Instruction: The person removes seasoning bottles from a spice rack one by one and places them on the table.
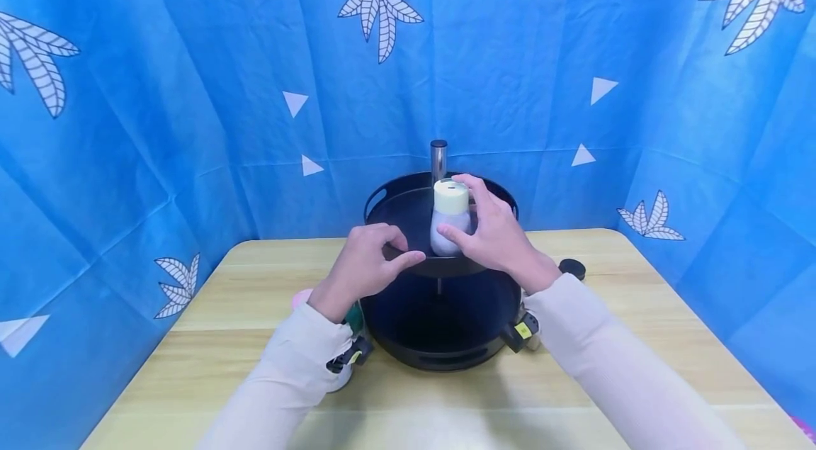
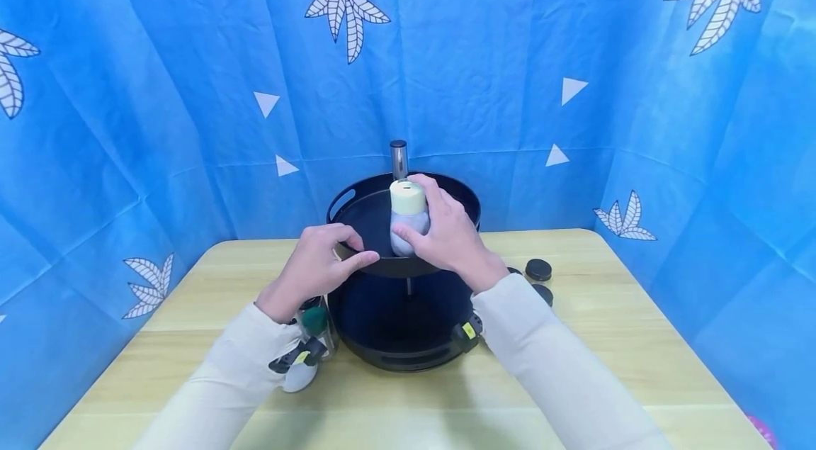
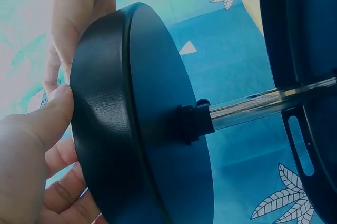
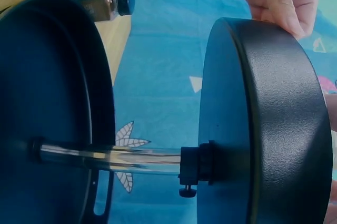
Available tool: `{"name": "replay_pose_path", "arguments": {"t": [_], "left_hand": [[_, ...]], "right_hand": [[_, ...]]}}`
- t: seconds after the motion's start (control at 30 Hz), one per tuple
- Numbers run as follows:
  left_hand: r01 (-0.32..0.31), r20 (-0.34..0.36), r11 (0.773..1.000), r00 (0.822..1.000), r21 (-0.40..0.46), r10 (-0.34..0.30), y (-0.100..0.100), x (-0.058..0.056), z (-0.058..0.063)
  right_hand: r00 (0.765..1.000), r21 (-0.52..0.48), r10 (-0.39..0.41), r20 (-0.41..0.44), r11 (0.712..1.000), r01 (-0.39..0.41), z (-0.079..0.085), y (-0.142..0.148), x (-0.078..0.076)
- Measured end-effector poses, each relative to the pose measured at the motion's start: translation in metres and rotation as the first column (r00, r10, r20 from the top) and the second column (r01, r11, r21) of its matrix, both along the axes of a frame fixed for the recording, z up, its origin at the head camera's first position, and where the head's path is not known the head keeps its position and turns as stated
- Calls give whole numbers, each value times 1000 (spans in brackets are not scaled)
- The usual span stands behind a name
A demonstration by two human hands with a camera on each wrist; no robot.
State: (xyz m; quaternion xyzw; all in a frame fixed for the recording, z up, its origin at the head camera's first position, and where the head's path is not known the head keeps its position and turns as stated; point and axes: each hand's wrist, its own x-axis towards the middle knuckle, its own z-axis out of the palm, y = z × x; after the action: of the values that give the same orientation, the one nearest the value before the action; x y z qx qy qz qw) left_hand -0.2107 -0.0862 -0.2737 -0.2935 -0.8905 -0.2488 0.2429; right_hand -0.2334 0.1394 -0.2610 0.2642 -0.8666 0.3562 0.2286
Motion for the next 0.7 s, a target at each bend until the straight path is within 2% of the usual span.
{"name": "replay_pose_path", "arguments": {"t": [0.23, 0.47, 0.7], "left_hand": [[-13, 11, 1000, 1000, -5, 13, 1, 1, 1], [-13, 11, 1000, 1000, 5, 13, 1, 0, -1], [-13, 9, 1000, 1000, 10, 13, 1, 0, 0]], "right_hand": [[997, -3, -61, 43, 998, 61, 2, -2, -2], [989, 41, -121, 81, 992, 118, 4, -4, -2], [988, 30, -121, 97, 992, 119, 4, -4, -5]]}}
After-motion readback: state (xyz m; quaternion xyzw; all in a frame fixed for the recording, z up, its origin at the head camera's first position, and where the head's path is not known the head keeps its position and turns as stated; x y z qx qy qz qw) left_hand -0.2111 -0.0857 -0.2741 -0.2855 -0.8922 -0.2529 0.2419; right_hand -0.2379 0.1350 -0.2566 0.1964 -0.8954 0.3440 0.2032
